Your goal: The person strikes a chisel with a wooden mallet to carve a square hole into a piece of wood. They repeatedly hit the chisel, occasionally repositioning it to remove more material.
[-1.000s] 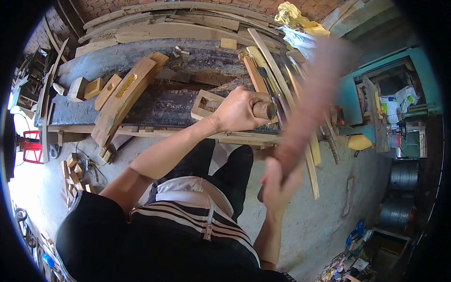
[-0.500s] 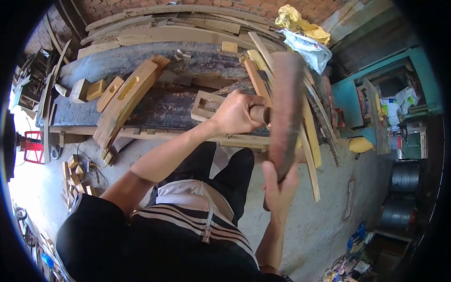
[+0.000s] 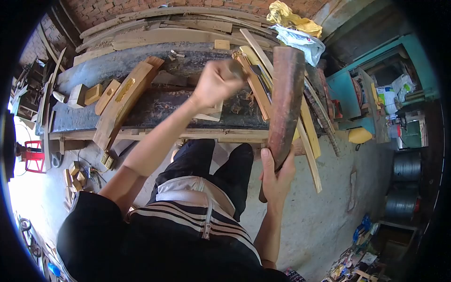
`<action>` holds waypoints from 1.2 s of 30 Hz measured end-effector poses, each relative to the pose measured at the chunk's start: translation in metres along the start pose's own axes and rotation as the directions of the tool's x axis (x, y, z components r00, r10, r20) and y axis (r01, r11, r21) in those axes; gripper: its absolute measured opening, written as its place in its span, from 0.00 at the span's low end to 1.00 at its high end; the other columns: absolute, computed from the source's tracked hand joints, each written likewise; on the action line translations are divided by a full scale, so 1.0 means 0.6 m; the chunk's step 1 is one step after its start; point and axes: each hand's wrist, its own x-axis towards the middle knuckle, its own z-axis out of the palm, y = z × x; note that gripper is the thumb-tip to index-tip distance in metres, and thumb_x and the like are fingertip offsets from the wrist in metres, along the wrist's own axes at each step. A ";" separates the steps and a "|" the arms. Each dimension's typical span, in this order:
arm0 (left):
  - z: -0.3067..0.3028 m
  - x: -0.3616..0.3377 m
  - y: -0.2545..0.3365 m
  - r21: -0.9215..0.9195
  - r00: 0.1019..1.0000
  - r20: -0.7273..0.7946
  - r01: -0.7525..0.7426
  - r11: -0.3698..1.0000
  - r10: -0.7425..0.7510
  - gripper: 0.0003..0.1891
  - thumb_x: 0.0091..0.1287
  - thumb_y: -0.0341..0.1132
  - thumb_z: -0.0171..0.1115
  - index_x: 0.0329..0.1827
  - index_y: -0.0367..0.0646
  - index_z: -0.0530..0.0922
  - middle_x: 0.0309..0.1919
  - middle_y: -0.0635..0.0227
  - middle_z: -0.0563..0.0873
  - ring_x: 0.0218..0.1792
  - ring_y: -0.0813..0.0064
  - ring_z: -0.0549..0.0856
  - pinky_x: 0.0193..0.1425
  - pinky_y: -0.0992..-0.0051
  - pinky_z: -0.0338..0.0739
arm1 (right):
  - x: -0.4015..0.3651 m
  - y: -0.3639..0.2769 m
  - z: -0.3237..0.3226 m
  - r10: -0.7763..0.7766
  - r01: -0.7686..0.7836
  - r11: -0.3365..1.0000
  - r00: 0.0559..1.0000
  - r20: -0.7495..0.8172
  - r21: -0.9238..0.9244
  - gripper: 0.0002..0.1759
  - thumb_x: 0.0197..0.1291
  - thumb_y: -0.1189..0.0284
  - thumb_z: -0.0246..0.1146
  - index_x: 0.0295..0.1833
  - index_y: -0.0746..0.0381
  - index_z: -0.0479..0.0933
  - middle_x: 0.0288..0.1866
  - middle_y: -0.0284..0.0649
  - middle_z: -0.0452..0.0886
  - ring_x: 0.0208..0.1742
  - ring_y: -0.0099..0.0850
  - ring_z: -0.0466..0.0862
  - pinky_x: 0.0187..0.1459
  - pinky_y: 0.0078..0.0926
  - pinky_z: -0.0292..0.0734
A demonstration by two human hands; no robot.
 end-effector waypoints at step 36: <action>0.018 -0.041 -0.007 0.259 0.998 -0.009 -0.059 0.964 0.064 0.11 0.52 0.34 0.71 0.34 0.37 0.85 0.26 0.51 0.84 0.27 0.62 0.81 0.38 0.67 0.82 | 0.017 -0.045 0.030 -0.289 0.292 0.955 0.955 0.065 -0.045 0.13 0.68 0.69 0.57 0.51 0.67 0.72 0.25 0.33 0.71 0.19 0.21 0.71 0.23 0.18 0.66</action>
